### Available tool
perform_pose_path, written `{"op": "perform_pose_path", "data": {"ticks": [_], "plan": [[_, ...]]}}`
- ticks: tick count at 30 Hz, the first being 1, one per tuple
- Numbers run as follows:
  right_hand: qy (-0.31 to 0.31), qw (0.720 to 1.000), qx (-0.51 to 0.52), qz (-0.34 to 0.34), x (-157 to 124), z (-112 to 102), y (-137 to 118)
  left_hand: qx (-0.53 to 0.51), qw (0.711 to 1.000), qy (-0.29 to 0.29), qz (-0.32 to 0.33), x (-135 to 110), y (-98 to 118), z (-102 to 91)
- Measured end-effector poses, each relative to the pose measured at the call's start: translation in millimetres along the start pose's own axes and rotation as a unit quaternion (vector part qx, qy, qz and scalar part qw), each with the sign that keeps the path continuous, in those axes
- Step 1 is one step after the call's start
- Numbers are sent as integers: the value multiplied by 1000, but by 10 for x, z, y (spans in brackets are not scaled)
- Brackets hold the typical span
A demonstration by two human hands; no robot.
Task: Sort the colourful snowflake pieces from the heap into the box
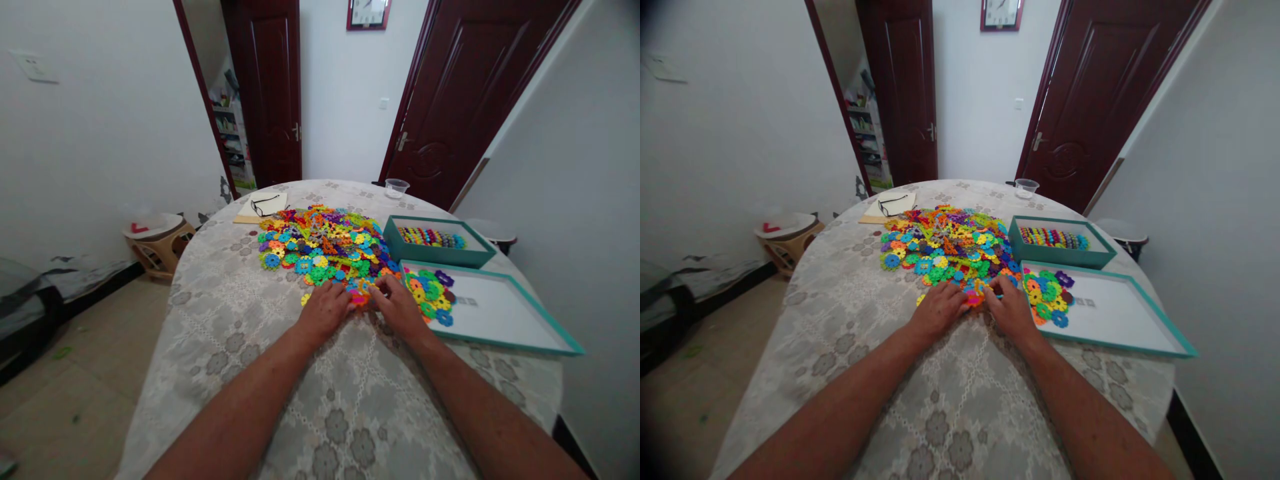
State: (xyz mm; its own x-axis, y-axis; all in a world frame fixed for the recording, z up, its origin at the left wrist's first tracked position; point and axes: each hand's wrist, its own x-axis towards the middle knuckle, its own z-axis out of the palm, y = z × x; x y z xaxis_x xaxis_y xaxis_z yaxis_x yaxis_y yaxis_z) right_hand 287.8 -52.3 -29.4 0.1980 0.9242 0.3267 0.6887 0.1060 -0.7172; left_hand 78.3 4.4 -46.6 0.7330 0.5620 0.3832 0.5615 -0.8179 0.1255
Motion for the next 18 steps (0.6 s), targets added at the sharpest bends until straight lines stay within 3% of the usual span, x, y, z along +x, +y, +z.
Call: {"op": "perform_pose_path", "data": {"ticks": [7,12,18], "plan": [[8,1000,6,0,3,9,9,-112,989,72,-68,-41,-89,-40],[-18,1000,24,7,-30,10,-70,-236,963,74,-108,-64,-73,-62],[-48,997,54,-17,-63,-21,-216,-269,949,80,-141,-82,-70,-36]]}}
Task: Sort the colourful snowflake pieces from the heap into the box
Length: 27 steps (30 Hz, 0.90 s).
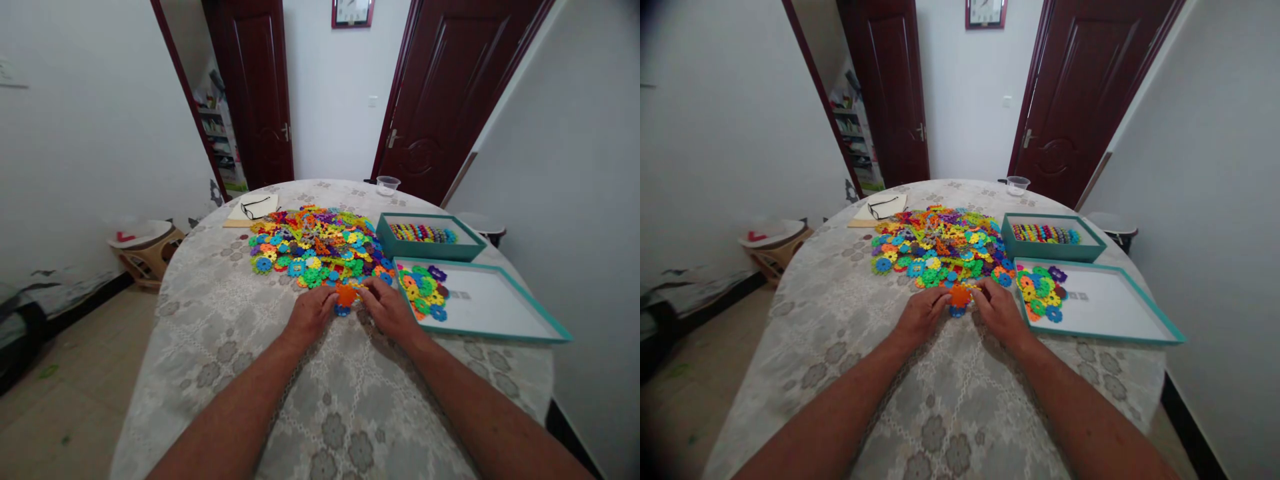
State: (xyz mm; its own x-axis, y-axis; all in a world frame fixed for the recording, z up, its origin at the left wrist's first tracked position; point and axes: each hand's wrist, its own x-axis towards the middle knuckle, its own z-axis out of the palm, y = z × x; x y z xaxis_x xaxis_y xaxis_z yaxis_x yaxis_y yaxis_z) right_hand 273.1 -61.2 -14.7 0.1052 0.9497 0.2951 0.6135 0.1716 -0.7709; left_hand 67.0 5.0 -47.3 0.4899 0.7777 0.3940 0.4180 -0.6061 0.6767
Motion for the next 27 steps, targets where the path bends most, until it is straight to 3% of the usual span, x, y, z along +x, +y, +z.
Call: {"op": "perform_pose_path", "data": {"ticks": [6,16,22,27], "plan": [[-17,1000,21,-8,-12,29,51,-6,1000,-22,-5,8,42,-29],[-141,964,213,77,12,100,31,-33,998,-48,-11,21,89,-113],[-155,980,122,-5,-34,56,-74,-74,994,-79,-20,15,103,-125],[-151,986,64,-18,-34,88,-111,-64,995,-80,-10,-3,105,-110]]}}
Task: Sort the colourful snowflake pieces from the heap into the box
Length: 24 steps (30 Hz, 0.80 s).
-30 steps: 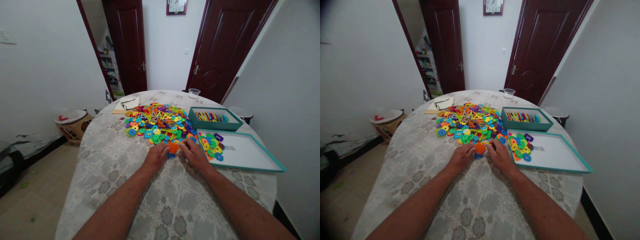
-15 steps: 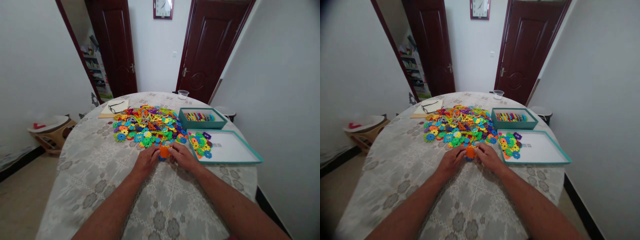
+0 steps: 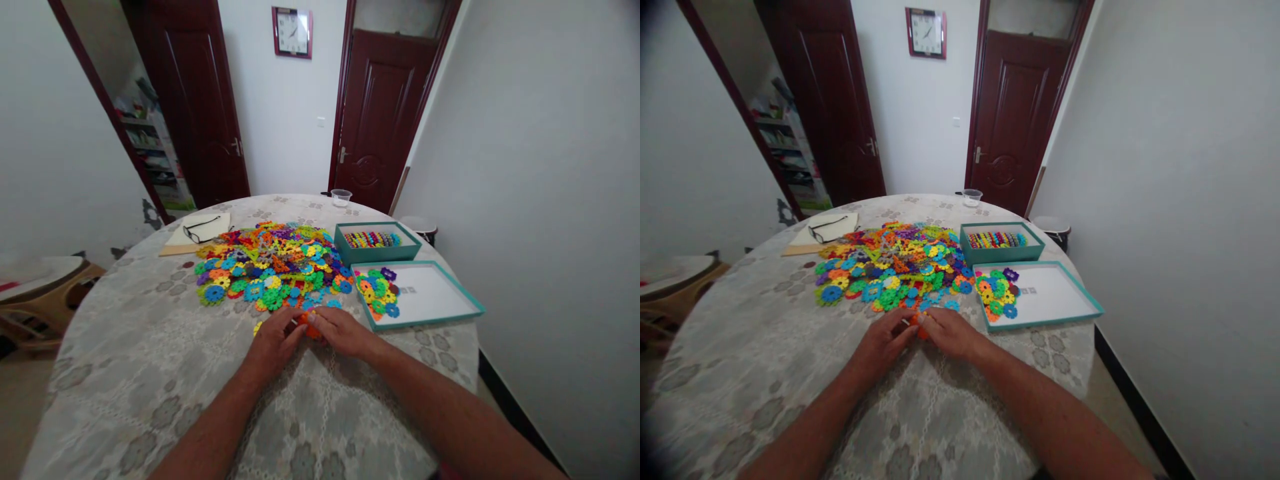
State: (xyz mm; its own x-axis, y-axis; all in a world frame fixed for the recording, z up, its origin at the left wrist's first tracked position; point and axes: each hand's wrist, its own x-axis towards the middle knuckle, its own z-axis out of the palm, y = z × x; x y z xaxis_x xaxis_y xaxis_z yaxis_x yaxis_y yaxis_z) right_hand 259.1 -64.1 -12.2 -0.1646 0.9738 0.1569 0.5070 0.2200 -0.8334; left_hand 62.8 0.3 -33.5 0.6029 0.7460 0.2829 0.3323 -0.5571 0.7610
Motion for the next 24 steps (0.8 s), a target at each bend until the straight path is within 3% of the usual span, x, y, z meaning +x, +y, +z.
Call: {"op": "perform_pose_path", "data": {"ticks": [6,9,13,16,17,20,24], "plan": [[-22,1000,1,-5,-10,34,-146,-32,999,-8,7,-21,55,6],[-35,999,-25,-30,-34,-75,-198,-55,998,-22,-23,-39,109,-11],[85,978,-190,-30,24,-618,-29,-34,997,-8,-62,-53,142,-40],[155,921,-354,58,79,-1233,299,-2,997,5,-74,-45,132,-49],[155,892,-406,125,82,-1422,426,2,997,8,-76,-41,126,-48],[152,860,-437,215,36,-1812,781,-3,997,6,-74,-34,107,-36],[114,853,-437,262,-43,-1933,1091,-24,996,-5,-81,-31,94,-22]]}}
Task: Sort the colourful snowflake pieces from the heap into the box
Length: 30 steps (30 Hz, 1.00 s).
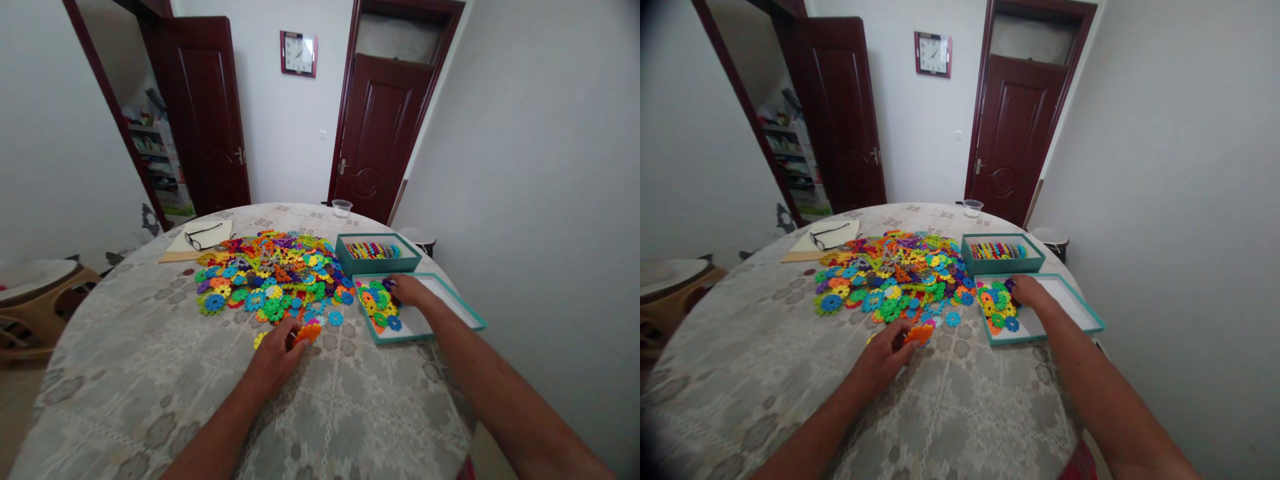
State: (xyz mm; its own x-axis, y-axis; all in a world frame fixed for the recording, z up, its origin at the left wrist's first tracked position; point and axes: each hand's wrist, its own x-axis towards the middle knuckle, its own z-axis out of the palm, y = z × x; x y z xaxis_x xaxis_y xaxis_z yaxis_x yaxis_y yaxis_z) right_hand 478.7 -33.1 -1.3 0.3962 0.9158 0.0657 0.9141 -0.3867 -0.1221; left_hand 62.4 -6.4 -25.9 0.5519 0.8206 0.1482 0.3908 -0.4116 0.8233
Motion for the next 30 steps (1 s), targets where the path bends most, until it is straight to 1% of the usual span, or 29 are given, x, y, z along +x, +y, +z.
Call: {"op": "perform_pose_path", "data": {"ticks": [2,4,9,11,15,20,25,27,30], "plan": [[-14,1000,-4,-1,15,77,44,-9,1000,-3,1,3,2,-6],[-15,1000,-7,2,29,122,73,-18,1000,-7,0,5,8,-21],[20,999,-11,44,18,122,140,-24,1000,-5,-20,3,28,-60],[37,998,-8,52,-6,112,150,-29,999,-9,-17,0,35,-64],[53,998,5,37,-20,137,123,-22,1000,-13,-3,-1,49,-60],[32,999,24,17,66,218,86,-7,1000,-17,3,4,64,-67],[22,998,58,-2,126,255,120,-14,1000,-18,5,-6,86,-71],[28,997,77,0,123,264,140,-16,1000,-19,6,-8,82,-69],[54,993,107,18,98,275,153,-15,1000,-18,9,0,45,-58]]}}
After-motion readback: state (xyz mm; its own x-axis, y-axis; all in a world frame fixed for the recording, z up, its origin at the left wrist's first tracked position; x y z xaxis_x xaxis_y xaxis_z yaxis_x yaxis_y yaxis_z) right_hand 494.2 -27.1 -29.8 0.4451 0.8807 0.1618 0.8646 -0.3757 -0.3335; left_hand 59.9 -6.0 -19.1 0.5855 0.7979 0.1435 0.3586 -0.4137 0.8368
